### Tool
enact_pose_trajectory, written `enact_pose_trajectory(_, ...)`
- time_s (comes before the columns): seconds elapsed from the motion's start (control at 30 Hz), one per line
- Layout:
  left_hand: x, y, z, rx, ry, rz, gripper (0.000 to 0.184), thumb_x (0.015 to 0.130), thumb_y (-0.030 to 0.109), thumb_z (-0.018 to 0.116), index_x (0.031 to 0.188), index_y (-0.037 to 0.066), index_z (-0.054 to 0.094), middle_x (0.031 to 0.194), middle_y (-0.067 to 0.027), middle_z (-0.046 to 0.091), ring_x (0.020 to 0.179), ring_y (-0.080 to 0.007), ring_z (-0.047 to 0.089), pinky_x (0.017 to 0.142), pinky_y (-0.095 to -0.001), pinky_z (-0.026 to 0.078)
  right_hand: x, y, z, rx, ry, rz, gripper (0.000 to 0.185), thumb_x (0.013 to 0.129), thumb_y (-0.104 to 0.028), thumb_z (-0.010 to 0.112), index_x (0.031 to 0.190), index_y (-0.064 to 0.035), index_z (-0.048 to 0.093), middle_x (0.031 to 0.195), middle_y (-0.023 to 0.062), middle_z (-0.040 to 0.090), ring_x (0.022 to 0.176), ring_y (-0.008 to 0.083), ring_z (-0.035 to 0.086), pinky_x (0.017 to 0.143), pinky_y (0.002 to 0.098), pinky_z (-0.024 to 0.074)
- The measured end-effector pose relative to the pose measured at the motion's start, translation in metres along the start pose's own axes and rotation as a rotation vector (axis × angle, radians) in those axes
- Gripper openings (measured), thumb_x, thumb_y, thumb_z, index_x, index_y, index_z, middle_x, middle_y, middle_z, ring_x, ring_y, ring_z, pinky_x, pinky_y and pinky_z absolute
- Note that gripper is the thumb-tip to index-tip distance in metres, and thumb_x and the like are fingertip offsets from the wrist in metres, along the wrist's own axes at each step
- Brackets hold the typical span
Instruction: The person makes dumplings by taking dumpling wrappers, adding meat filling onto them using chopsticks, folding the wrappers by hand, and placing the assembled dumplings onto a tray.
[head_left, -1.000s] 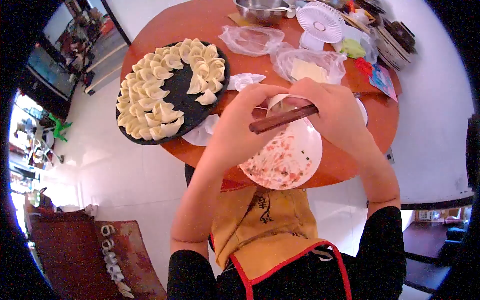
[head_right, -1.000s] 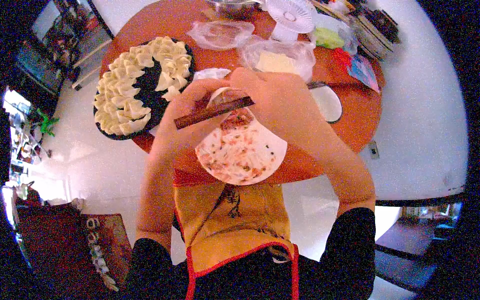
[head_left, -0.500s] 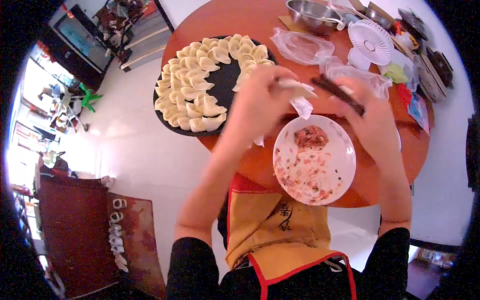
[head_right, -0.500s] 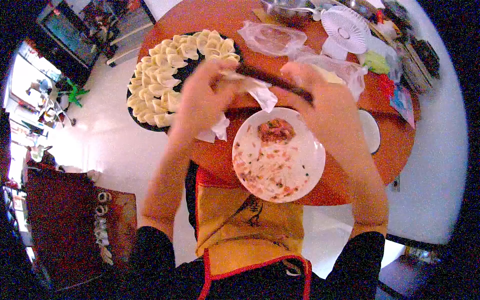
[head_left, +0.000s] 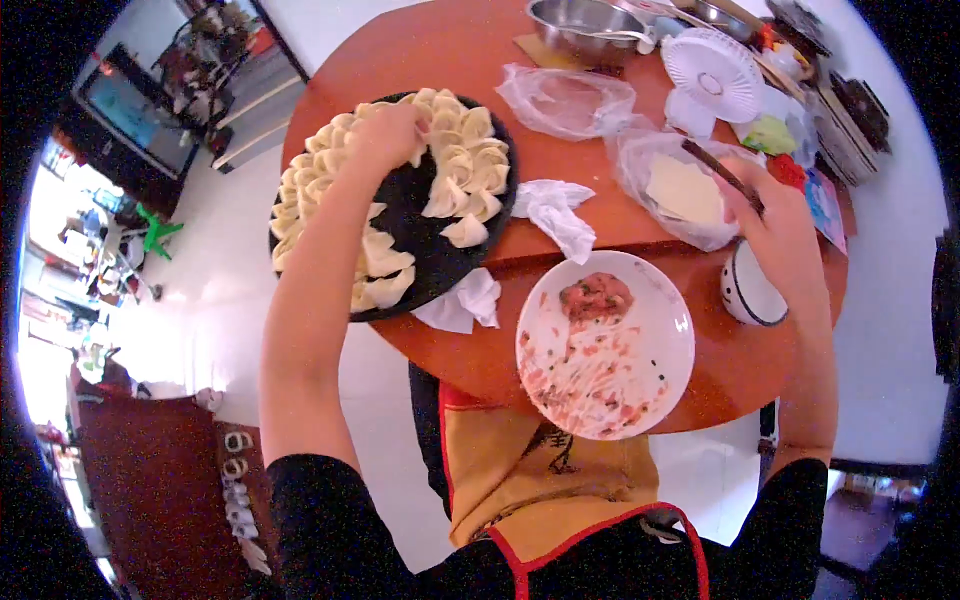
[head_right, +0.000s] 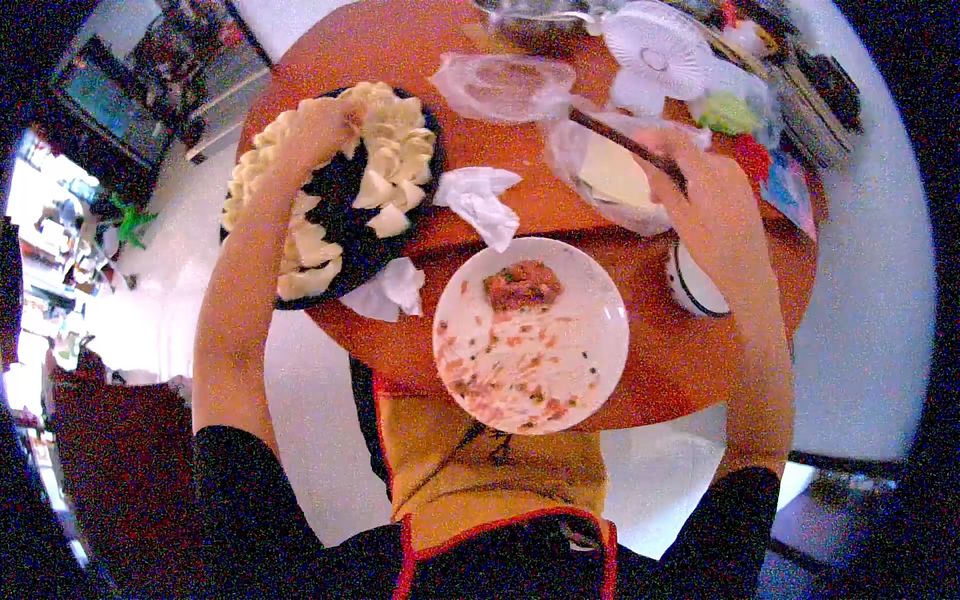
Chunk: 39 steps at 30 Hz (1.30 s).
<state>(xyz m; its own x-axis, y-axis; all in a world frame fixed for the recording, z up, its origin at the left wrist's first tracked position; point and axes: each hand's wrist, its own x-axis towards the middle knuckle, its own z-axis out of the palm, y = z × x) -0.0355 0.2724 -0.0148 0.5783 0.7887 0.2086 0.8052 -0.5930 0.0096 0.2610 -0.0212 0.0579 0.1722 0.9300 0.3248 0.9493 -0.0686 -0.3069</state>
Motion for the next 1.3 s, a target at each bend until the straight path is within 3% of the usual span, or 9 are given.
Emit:
enact_pose_trajectory(0.17,0.005,0.000,0.013,-0.005,0.057,0.046,0.019,0.077,0.012,0.048,0.091,0.012,0.061,0.093,-0.0101,0.062,0.089,-0.0295,0.057,0.073,-0.0418,0.046,0.032,0.019,0.011,-0.057,-0.057,0.029,0.022,0.080,-0.017,0.054,0.099,-0.0060,0.058,0.080,0.0164,0.061,0.077,0.0322,0.060,0.070,0.0400,0.0460)
enact_pose_trajectory(0.23,0.002,0.005,0.008,0.066,0.061,0.061,0.021,0.077,0.012,0.047,0.094,0.011,0.060,0.097,-0.0103,0.060,0.092,-0.0293,0.056,0.074,-0.0420,0.045,0.043,0.038,0.033,-0.264,-0.066,-0.298,0.022,0.080,-0.020,0.054,0.096,-0.0055,0.060,0.080,0.0170,0.061,0.076,0.0325,0.059,0.070,0.0403,0.0464)
enact_pose_trajectory(0.43,-0.043,0.031,-0.038,-0.161,0.317,0.111,0.029,0.078,0.011,0.049,0.106,0.008,0.056,0.108,-0.0118,0.056,0.102,-0.0281,0.052,0.085,-0.0376,0.042,0.050,0.030,0.071,-0.295,-0.306,-0.135,0.029,0.073,-0.028,0.061,0.092,-0.0058,0.057,0.084,0.0142,0.059,0.083,0.0301,0.056,0.073,0.0382,0.0432)
enact_pose_trajectory(0.63,-0.124,0.088,-0.083,-0.382,0.435,0.213,0.029,0.079,0.007,0.053,0.108,0.007,0.055,0.109,-0.0102,0.056,0.100,-0.0249,0.054,0.084,-0.0317,0.043,0.051,0.050,0.078,-0.003,-0.087,-0.249,0.030,0.080,-0.030,0.055,0.095,-0.0048,0.054,0.082,0.0138,0.059,0.076,0.0251,0.058,0.068,0.0361,0.0445)
enact_pose_trajectory(0.87,-0.176,0.144,-0.061,-1.690,0.108,0.008,0.025,0.087,0.004,0.048,0.111,0.001,0.051,0.102,-0.0063,0.057,0.094,-0.0119,0.054,0.085,-0.0264,0.043,0.043,-0.007,-0.024,0.061,-0.176,0.066,0.023,0.086,-0.025,0.050,0.094,-0.0034,0.052,0.076,0.0081,0.055,0.063,0.0155,0.052,0.056,0.0259,0.0424)
enact_pose_trajectory(0.93,-0.178,0.157,-0.046,-1.964,0.004,-0.052,0.025,0.088,0.007,0.045,0.111,-0.002,0.049,0.106,-0.0078,0.055,0.095,-0.0145,0.054,0.086,-0.0282,0.043,0.037,-0.022,-0.031,0.026,0.076,-0.330,0.022,0.086,-0.024,0.052,0.093,-0.0033,0.051,0.074,0.0054,0.052,0.062,0.0123,0.048,0.055,0.0234,0.0396)
enact_pose_trajectory(1.0,-0.177,0.170,-0.031,-2.256,-0.085,-0.101,0.026,0.089,0.009,0.044,0.113,-0.002,0.048,0.109,-0.0098,0.054,0.099,-0.0169,0.053,0.088,-0.0304,0.042,0.021,-0.043,-0.046,0.100,-0.156,-0.034,0.020,0.086,-0.021,0.052,0.093,-0.0030,0.052,0.074,0.0038,0.051,0.066,0.0091,0.045,0.061,0.0227,0.0386)
enact_pose_trajectory(1.1,-0.176,0.189,-0.017,-2.588,-0.219,-0.231,0.033,0.089,0.013,0.045,0.118,-0.001,0.044,0.112,-0.0139,0.053,0.101,-0.0241,0.053,0.091,-0.0360,0.041,0.009,-0.056,-0.045,0.104,-0.060,-0.371,0.020,0.085,-0.020,0.053,0.095,-0.0032,0.052,0.077,0.0012,0.052,0.068,0.0063,0.045,0.059,0.0211,0.0390)
enact_pose_trajectory(1.3,-0.210,0.212,-0.016,-2.391,0.333,-0.481,0.033,0.090,0.018,0.041,0.118,0.001,0.042,0.116,-0.0114,0.048,0.108,-0.0220,0.046,0.093,-0.0353,0.038,-0.006,-0.078,-0.042,0.146,-0.174,-0.371,0.016,0.084,-0.017,0.054,0.095,-0.0052,0.054,0.071,0.0013,0.053,0.063,0.0059,0.049,0.054,0.0227,0.0408)
